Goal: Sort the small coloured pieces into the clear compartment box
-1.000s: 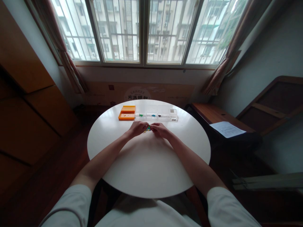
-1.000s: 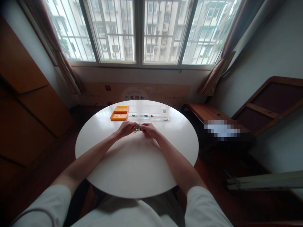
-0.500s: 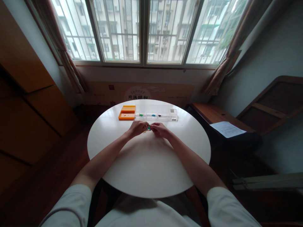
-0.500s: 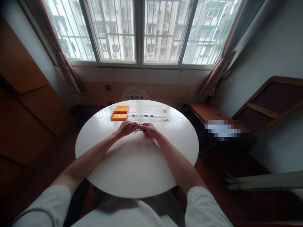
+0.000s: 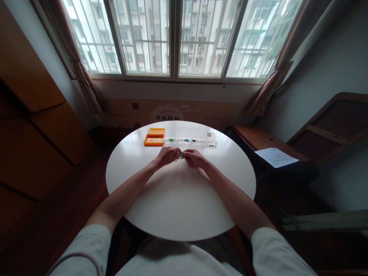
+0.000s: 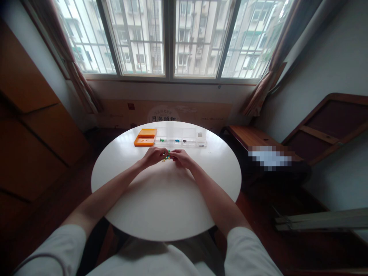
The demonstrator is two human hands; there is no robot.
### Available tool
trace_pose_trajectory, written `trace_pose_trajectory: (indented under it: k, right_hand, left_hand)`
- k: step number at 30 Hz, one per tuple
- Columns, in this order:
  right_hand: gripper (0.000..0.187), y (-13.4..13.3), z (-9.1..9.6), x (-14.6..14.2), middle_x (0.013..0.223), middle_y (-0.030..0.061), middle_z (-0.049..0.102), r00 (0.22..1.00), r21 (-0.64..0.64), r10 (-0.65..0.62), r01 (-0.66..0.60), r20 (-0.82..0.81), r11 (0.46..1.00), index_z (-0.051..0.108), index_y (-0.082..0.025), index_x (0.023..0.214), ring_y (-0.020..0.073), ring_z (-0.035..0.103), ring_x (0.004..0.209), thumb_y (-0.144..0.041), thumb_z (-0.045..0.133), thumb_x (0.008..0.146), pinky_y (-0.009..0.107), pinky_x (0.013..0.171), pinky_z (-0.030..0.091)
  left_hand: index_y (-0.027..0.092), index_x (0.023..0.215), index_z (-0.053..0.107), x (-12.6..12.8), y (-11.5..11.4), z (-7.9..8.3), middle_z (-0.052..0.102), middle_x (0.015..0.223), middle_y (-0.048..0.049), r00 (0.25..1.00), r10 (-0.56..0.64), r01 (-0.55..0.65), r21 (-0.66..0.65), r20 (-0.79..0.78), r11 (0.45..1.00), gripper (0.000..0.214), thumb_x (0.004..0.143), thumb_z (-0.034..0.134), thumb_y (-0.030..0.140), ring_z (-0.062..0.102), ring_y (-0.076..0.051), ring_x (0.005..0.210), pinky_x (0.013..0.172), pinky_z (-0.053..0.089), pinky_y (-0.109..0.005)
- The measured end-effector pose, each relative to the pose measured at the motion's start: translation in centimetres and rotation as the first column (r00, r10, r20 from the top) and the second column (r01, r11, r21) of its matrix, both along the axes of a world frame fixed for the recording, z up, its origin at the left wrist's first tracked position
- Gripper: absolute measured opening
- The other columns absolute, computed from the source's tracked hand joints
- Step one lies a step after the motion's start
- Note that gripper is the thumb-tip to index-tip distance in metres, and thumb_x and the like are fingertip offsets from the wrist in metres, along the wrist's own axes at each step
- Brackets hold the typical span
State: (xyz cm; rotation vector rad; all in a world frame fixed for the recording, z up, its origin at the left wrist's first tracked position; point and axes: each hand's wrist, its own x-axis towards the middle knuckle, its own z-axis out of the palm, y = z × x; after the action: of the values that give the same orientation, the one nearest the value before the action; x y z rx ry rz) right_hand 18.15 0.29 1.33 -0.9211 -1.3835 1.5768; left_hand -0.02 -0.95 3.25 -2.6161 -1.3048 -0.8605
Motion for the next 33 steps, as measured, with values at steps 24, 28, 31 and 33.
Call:
trace_pose_trajectory:
  k: [24, 28, 31, 33]
  right_hand:
    - [0.026, -0.08, 0.12, 0.05, 0.059, 0.0015, 0.057, 1.0, -0.016, 0.002, -0.002, -0.006, 1.0, 0.064, -0.013, 0.067, 0.0081, 0.046, 0.054, -0.035, 0.074, 0.056, 0.023, 0.051, 0.034]
    - [0.026, -0.16, 0.24, -0.02, 0.057, 0.0009, 0.056, 1.0, -0.01, -0.004, 0.004, -0.008, 1.0, 0.064, -0.013, 0.065, 0.0077, 0.045, 0.052, -0.035, 0.074, 0.056, 0.023, 0.051, 0.033]
    - [0.026, -0.26, 0.39, -0.04, 0.057, 0.0009, 0.056, 1.0, -0.017, -0.001, 0.001, -0.009, 1.0, 0.064, -0.013, 0.066, 0.0077, 0.044, 0.052, -0.034, 0.074, 0.055, 0.024, 0.051, 0.033]
    - [0.026, -0.3, 0.43, -0.02, 0.057, 0.0009, 0.056, 1.0, -0.021, 0.002, -0.002, -0.006, 1.0, 0.064, -0.012, 0.066, 0.0078, 0.045, 0.053, -0.034, 0.075, 0.055, 0.024, 0.052, 0.033]
  left_hand:
    - [0.019, 0.083, 0.067, 0.02, -0.04, 0.1, 0.064, 0.063, -0.0028, 1.0, -0.016, 0.016, -0.016, -0.021, 1.0, 0.025, 0.083, 0.047, 0.034, 0.057, -0.013, 0.057, 0.053, 0.033, -0.021]
    - [0.019, 0.083, 0.067, 0.05, -0.15, 0.16, 0.064, 0.064, -0.0027, 1.0, -0.005, 0.004, -0.027, -0.023, 1.0, 0.025, 0.082, 0.048, 0.035, 0.057, -0.013, 0.057, 0.053, 0.033, -0.021]
    - [0.019, 0.084, 0.067, 0.08, -0.19, 0.18, 0.065, 0.065, -0.003, 1.0, 0.004, -0.005, -0.025, -0.031, 1.0, 0.025, 0.082, 0.048, 0.035, 0.058, -0.014, 0.058, 0.053, 0.032, -0.021]
    - [0.019, 0.084, 0.067, 0.09, -0.19, 0.16, 0.065, 0.065, -0.0032, 0.999, 0.005, -0.006, -0.022, -0.033, 1.0, 0.025, 0.082, 0.048, 0.035, 0.058, -0.014, 0.059, 0.053, 0.032, -0.02]
